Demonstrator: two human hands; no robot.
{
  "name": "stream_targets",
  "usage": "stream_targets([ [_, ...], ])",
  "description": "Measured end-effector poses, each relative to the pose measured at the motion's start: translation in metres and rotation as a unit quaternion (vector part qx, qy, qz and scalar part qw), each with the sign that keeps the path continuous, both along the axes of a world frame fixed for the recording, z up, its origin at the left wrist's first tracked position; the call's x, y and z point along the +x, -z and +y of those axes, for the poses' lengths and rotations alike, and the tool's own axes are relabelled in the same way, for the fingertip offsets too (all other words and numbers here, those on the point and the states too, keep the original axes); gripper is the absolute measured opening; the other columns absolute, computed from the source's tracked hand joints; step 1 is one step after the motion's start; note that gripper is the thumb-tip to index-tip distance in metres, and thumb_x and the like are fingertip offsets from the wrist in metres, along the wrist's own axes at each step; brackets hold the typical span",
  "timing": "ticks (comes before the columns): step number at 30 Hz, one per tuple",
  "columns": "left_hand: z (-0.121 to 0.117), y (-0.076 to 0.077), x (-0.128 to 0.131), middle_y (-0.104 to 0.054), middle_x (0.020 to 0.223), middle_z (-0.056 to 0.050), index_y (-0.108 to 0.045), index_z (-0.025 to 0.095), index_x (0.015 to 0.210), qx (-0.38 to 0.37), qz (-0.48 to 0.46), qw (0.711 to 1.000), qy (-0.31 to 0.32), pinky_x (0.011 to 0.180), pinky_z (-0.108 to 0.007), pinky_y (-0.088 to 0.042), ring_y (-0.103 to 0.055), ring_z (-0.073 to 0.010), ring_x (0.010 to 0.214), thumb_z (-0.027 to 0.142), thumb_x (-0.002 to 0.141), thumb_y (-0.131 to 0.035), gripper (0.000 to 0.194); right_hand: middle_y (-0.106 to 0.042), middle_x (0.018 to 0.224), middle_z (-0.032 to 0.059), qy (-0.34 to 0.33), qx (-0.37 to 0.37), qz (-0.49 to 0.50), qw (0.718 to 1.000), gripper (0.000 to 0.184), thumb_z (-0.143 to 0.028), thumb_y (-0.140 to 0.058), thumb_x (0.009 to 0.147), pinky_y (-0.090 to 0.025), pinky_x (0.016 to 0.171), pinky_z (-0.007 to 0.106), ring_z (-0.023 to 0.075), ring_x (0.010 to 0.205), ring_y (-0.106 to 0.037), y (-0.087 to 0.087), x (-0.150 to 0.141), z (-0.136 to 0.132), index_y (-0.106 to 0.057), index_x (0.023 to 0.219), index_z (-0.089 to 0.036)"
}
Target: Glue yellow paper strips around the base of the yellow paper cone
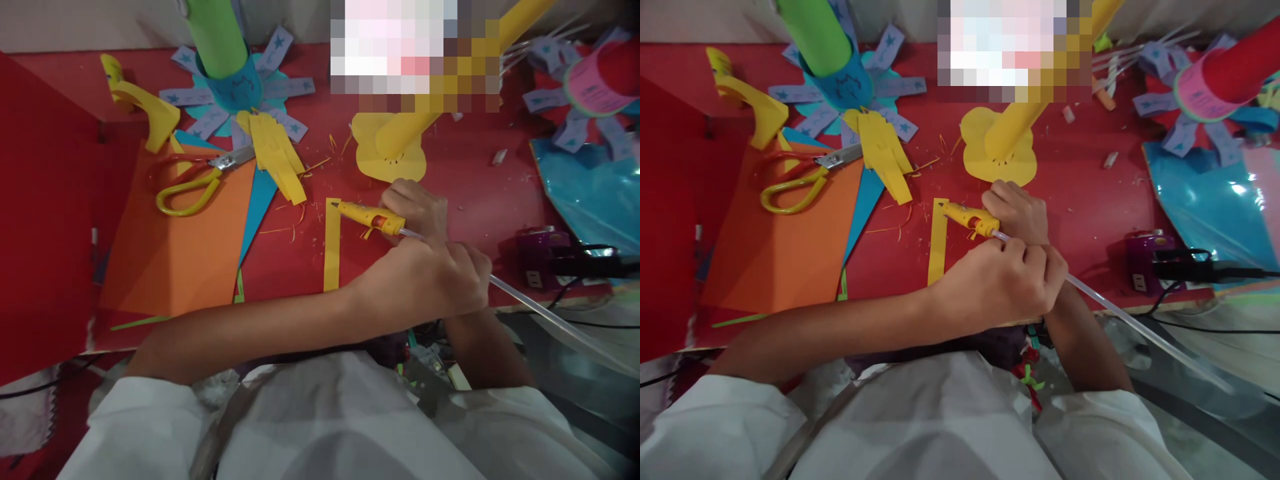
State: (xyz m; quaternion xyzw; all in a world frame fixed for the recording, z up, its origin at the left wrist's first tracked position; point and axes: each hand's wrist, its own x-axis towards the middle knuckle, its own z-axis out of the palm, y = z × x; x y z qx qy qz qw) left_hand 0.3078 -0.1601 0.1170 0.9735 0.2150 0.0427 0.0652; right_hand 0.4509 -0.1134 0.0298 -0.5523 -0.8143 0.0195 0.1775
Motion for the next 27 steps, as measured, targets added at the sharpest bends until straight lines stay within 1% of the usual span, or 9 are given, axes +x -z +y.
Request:
stream_targets([
  [2,0.002,0.003,-0.001,-0.080,0.110,-0.018,-0.072,0.010,0.131,0.018,0.001,1.000,0.005,0.062,-0.035,-0.061,-0.079,-0.0239,0.088,0.005,0.109,-0.031,0.047,-0.062,0.082,0.0051,0.005,-0.005,0.006,1.000,0.027,-0.024,-0.057,0.097,-0.021,0.060,0.035,0.0203,0.076,-0.050,-0.001,0.000,0.001,-0.046,0.073,-0.024],
  [5,0.004,0.007,-0.005,-0.080,0.111,-0.018,-0.072,0.010,0.130,0.038,-0.020,0.999,0.016,0.064,-0.033,-0.062,-0.079,-0.0213,0.090,0.004,0.109,-0.030,0.047,-0.067,0.088,0.0061,0.009,-0.003,0.009,1.000,0.026,-0.026,-0.056,0.101,-0.022,0.061,0.036,0.0211,0.080,-0.053,-0.001,-0.002,0.000,-0.052,0.075,-0.025],
  [9,0.004,0.005,-0.007,-0.080,0.106,-0.016,-0.072,0.008,0.128,0.035,-0.031,0.999,0.021,0.068,-0.030,-0.063,-0.077,-0.0180,0.088,0.004,0.110,-0.021,0.055,-0.073,0.097,0.0052,0.003,0.011,-0.005,1.000,0.023,-0.029,-0.059,0.104,-0.026,0.061,0.035,0.0191,0.082,-0.057,0.000,0.000,-0.001,-0.058,0.081,-0.024],
  [12,0.003,0.006,-0.007,-0.079,0.100,-0.014,-0.073,0.005,0.124,0.025,-0.054,0.998,0.021,0.067,-0.030,-0.063,-0.077,-0.0189,0.085,0.002,0.109,-0.020,0.055,-0.075,0.103,0.0045,-0.012,0.043,-0.017,0.999,0.019,-0.028,-0.060,0.105,-0.027,0.060,0.033,0.0170,0.087,-0.060,0.004,0.003,-0.001,-0.062,0.087,-0.023],
  [14,0.003,0.009,-0.007,-0.077,0.099,-0.014,-0.073,0.004,0.123,0.016,-0.079,0.997,0.017,0.065,-0.032,-0.062,-0.076,-0.0203,0.083,0.001,0.108,-0.022,0.053,-0.074,0.101,0.0040,-0.017,0.058,-0.022,0.998,0.019,-0.028,-0.059,0.106,-0.027,0.060,0.032,0.0157,0.087,-0.060,0.007,0.004,-0.001,-0.063,0.088,-0.022],
  [18,0.001,0.015,-0.008,-0.076,0.096,-0.013,-0.072,0.004,0.124,0.008,-0.102,0.995,0.006,0.063,-0.032,-0.061,-0.074,-0.0205,0.081,0.000,0.107,-0.026,0.049,-0.070,0.091,0.0026,-0.016,0.087,-0.026,0.996,0.026,-0.028,-0.058,0.105,-0.025,0.057,0.031,0.0137,0.078,-0.053,0.008,0.003,0.000,-0.057,0.081,-0.021],
  [23,0.001,0.013,-0.009,-0.075,0.089,-0.011,-0.073,0.003,0.121,0.023,-0.103,0.994,0.004,0.063,-0.031,-0.061,-0.074,-0.0189,0.076,-0.002,0.106,-0.019,0.056,-0.064,0.083,0.0027,-0.028,0.092,-0.011,0.995,0.028,-0.023,-0.057,0.103,-0.024,0.057,0.031,0.0130,0.073,-0.048,0.006,0.002,0.001,-0.051,0.076,-0.021],
  [25,0.001,0.012,-0.009,-0.074,0.085,-0.010,-0.074,0.003,0.119,0.022,-0.114,0.993,0.003,0.060,-0.029,-0.060,-0.074,-0.0184,0.075,-0.001,0.107,-0.021,0.054,-0.063,0.082,0.0027,-0.026,0.098,-0.006,0.995,0.028,-0.023,-0.057,0.103,-0.024,0.058,0.031,0.0132,0.073,-0.048,0.008,0.002,0.000,-0.051,0.076,-0.021],
  [27,0.001,0.012,-0.009,-0.074,0.086,-0.010,-0.073,0.004,0.119,0.009,-0.116,0.993,-0.005,0.060,-0.029,-0.060,-0.075,-0.0190,0.077,0.001,0.108,-0.025,0.050,-0.064,0.084,0.0023,-0.018,0.110,-0.001,0.994,0.027,-0.023,-0.058,0.103,-0.024,0.058,0.032,0.0131,0.074,-0.048,0.011,0.003,0.000,-0.052,0.077,-0.021],
])
